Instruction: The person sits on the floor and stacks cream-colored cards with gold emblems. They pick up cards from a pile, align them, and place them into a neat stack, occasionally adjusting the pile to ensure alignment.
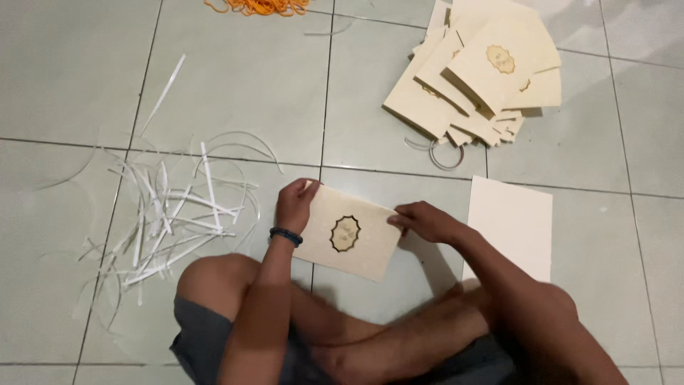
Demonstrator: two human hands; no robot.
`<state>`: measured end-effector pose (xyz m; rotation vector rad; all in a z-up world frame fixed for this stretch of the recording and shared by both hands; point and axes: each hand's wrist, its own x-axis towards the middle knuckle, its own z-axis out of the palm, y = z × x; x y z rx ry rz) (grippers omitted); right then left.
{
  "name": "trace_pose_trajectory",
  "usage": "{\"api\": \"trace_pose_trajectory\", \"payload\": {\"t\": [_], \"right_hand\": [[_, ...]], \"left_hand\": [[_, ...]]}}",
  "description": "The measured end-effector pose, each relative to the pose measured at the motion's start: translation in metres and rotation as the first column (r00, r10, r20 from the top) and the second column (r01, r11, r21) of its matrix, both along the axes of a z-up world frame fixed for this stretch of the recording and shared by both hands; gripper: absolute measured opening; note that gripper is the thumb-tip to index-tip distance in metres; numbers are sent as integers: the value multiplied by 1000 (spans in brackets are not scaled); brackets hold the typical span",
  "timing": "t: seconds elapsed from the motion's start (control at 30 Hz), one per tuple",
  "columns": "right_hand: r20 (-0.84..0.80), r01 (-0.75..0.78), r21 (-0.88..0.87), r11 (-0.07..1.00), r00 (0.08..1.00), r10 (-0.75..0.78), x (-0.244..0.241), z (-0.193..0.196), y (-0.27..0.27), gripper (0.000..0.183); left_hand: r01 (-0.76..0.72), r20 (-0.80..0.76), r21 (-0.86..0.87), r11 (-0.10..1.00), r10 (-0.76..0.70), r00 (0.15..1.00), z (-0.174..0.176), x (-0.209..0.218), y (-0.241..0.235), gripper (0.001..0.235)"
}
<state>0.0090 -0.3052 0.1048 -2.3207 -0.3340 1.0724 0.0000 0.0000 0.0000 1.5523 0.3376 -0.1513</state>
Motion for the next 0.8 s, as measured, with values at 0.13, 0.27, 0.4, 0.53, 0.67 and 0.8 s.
{"api": "trace_pose_trajectory", "payload": {"t": [0.13, 0.27, 0.4, 0.53, 0.67, 0.8], "right_hand": [[-110, -91, -75, 993, 991, 82, 37, 7, -21, 37], [27, 245, 175, 953, 967, -254, 84, -37, -85, 34], [342, 861, 287, 420, 317, -884, 192, -152, -165, 25], [243, 966, 255, 32, -32, -969, 209, -103, -85, 93], [321, 980, 83, -182, -199, -926, 252, -141, -64, 110], [22, 881, 318, -349, -375, -927, 227, -119, -27, 105]], "left_hand": [[15, 4, 27, 1000, -15, 1000, -10, 10, -6, 16], [-69, 18, 217, 974, 66, 998, 4, 7, -3, 19], [-52, -61, 308, 950, 74, 995, 14, 10, -10, 21], [-17, -147, 358, 934, 75, 986, 22, 12, -12, 23], [25, -216, 404, 914, 69, 974, 20, 16, -11, 23], [51, -280, 415, 908, 74, 957, 25, 17, -11, 23]]}}
